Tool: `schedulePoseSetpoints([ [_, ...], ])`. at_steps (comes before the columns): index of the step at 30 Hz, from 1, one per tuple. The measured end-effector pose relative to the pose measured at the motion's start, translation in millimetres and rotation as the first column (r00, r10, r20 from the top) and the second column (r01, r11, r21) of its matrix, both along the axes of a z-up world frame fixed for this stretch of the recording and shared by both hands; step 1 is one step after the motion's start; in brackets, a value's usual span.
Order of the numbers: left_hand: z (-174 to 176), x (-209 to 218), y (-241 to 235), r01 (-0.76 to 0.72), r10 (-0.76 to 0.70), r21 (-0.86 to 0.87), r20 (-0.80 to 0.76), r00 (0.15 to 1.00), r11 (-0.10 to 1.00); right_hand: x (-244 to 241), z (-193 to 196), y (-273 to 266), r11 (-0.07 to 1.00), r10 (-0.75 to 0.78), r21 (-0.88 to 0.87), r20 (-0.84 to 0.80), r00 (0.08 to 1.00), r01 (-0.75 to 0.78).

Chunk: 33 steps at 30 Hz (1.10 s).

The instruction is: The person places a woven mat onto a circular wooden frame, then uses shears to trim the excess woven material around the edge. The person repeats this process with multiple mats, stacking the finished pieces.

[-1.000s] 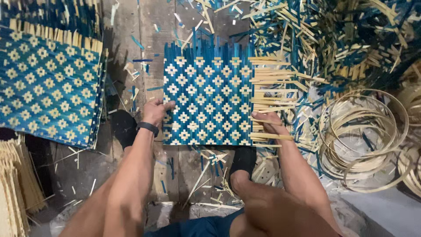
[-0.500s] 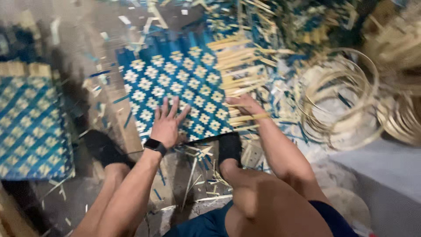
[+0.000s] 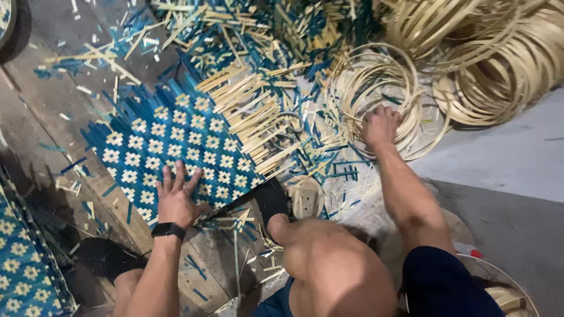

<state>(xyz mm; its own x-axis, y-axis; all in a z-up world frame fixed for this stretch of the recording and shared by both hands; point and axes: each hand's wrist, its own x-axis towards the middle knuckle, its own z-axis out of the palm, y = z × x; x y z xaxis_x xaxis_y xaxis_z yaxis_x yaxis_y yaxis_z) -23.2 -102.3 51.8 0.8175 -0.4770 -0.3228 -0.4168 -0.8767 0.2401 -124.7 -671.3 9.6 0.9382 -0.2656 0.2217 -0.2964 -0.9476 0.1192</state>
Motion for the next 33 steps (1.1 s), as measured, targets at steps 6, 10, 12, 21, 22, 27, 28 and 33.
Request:
schedulePoseSetpoints([
  [6,22.4,15.5,-5.7,-0.122,0.113,-0.148,-0.066,0.991,0.981,4.2,87.3,15.4,0.947,0.246,0.186,0.101,0.964,-0.262],
  [10,64.0,29.9,-31.9,-0.393,0.397,-0.591,-0.131,0.909,0.705,26.8,177.6,60.3,0.826,0.502,0.208,0.149,0.852,-0.524],
  [12,89.0,36.9,-53.0,-0.498,0.398,-0.723,-0.327,0.857,0.478,41.8,226.4,90.0,0.717,0.643,0.2,0.18,0.744,-0.668],
  [21,151.3,45.8,-41.5,-0.708,-0.385,-0.323,-0.662,0.643,-0.628,76.5,342.0,212.8,0.25,0.881,0.249,0.341,0.326,-0.936],
  [22,154.3,41.9,-28.9,-0.679,-0.362,-0.349,-0.644,0.674,-0.646,81.0,349.5,218.4,0.303,0.833,0.216,0.414,0.368,-0.928],
  [27,175.4,-12.0,-1.8,-0.107,0.599,-0.991,-0.039,0.8,0.078,105.9,370.2,281.0,0.257,0.546,0.808,0.331,0.769,-0.53],
  [28,184.7,-20.9,-10.6,-0.079,0.53,-0.991,-0.008,0.848,0.112,110.3,367.4,302.7,0.023,0.486,0.943,0.28,0.828,-0.332],
  [33,229.4,-46.6,-23.8,0.253,0.633,-0.834,0.541,0.554,0.491,123.7,328.1,354.9,-0.618,0.18,0.78,0.264,0.947,-0.1],
])
